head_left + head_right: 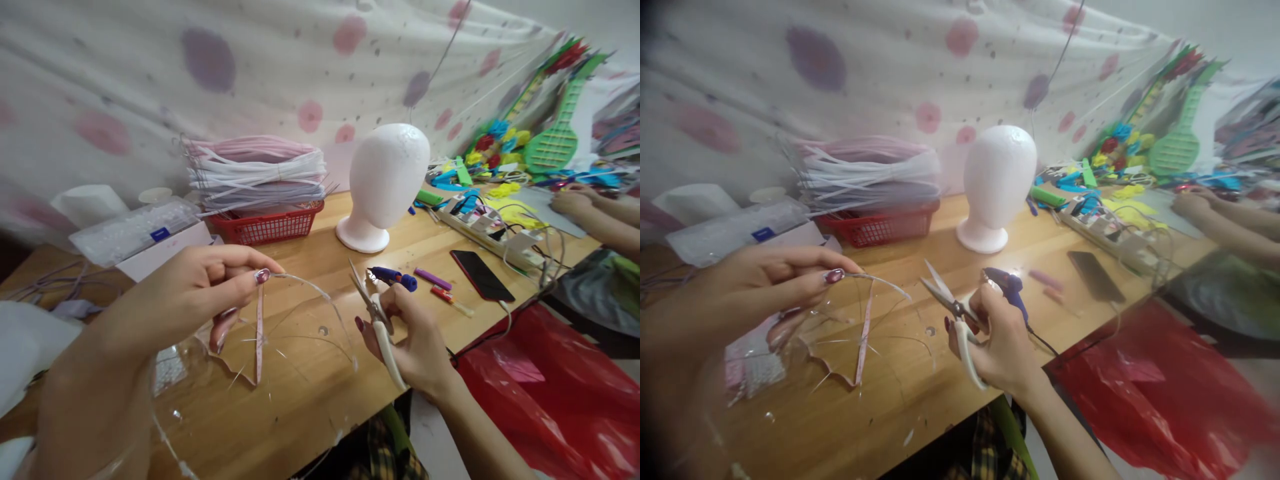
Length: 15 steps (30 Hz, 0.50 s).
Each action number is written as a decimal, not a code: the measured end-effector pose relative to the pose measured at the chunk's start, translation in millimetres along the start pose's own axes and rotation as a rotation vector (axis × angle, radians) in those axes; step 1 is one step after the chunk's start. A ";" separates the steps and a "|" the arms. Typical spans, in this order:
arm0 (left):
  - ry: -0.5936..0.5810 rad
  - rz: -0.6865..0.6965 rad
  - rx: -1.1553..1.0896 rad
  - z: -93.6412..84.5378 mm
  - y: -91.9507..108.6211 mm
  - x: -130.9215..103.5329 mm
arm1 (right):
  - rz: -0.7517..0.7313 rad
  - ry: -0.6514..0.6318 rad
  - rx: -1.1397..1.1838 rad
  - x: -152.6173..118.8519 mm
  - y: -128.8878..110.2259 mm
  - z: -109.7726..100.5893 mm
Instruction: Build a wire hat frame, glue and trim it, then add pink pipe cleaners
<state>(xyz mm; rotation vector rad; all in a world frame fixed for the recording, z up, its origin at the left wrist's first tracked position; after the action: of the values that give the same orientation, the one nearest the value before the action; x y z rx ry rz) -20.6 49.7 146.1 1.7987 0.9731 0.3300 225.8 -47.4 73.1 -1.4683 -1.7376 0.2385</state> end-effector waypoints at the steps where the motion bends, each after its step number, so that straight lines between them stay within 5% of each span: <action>1: -0.004 0.009 -0.001 0.7 -0.2 -0.8 | -0.034 -0.003 -0.037 -0.9 -6.1 -4.0; 9: 0.109 0.052 0.057 13.7 16.6 -18.0 | -0.111 -0.126 -0.202 -2.6 -16.2 -7.6; 15: 0.107 0.423 0.104 16.3 23.2 -28.2 | -0.131 -0.152 -0.095 -2.5 -23.4 -9.6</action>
<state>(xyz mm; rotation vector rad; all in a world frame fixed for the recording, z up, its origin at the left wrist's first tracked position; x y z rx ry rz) -17.7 14.6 164.9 2.0969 0.6837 0.6530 215.2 -60.0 92.5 -1.4270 -1.9839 0.2055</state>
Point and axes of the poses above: each hand's wrist, its own x-axis towards the middle knuckle, its own z-axis out of the palm, y = z × x, the point moved 4 cm from there along x, towards the middle knuckle, and after that the axes turned 5 degrees about -y, right-handed, at the moved point
